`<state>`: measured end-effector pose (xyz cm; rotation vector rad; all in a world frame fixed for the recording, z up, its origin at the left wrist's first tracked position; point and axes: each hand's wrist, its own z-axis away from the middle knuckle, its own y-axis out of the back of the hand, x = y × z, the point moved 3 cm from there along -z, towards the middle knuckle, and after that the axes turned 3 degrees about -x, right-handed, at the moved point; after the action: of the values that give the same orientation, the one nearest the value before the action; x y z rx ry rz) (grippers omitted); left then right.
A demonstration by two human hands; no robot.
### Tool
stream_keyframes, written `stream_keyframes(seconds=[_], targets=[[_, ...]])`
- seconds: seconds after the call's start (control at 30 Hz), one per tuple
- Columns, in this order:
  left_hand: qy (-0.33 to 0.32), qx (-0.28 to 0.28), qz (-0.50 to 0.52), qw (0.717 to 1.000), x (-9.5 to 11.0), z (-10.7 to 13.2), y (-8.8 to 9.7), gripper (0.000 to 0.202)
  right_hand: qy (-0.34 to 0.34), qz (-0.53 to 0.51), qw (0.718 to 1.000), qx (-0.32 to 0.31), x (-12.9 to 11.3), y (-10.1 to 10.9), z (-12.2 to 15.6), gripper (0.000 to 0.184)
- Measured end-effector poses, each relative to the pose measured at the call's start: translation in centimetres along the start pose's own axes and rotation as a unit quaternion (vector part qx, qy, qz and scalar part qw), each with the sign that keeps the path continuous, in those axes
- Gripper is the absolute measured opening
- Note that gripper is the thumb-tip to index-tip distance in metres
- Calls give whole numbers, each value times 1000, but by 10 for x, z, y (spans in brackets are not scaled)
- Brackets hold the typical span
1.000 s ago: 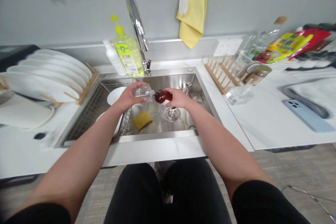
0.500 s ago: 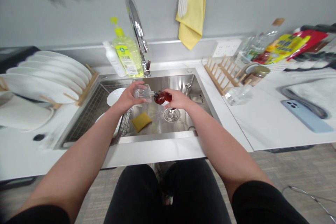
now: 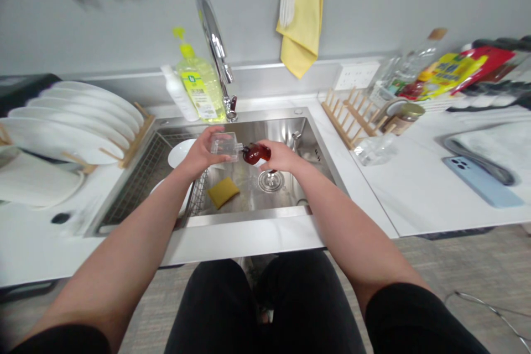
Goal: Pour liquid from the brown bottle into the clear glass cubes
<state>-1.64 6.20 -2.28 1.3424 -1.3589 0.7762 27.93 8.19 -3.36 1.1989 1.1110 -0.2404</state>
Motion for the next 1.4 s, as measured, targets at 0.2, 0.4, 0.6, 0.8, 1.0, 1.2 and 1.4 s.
stream_keyframes(seconds=[0.2, 0.4, 0.6, 0.8, 1.0, 1.2, 1.4], targets=[[-7, -3, 8, 1000, 1, 0, 1, 98, 2, 0, 1000, 0, 1, -1, -1, 76], [-7, 2, 15, 1000, 0, -1, 1, 97, -3, 1, 1000, 0, 2, -1, -1, 73], [-9, 3, 21, 1000, 0, -2, 1, 96, -4, 6, 1000, -2, 0, 0, -1, 74], [-7, 2, 20, 1000, 0, -2, 0, 97, -5, 9, 1000, 2, 1, -1, -1, 72], [-10, 4, 22, 1000, 5, -3, 0, 96, -2, 11, 1000, 6, -2, -1, -1, 74], [-2, -4, 61, 998, 3, -4, -1, 99, -10, 14, 1000, 12, 2, -2, -1, 77], [-7, -8, 82, 997, 2, -5, -4, 96, -12, 22, 1000, 7, 5, -3, -1, 80]])
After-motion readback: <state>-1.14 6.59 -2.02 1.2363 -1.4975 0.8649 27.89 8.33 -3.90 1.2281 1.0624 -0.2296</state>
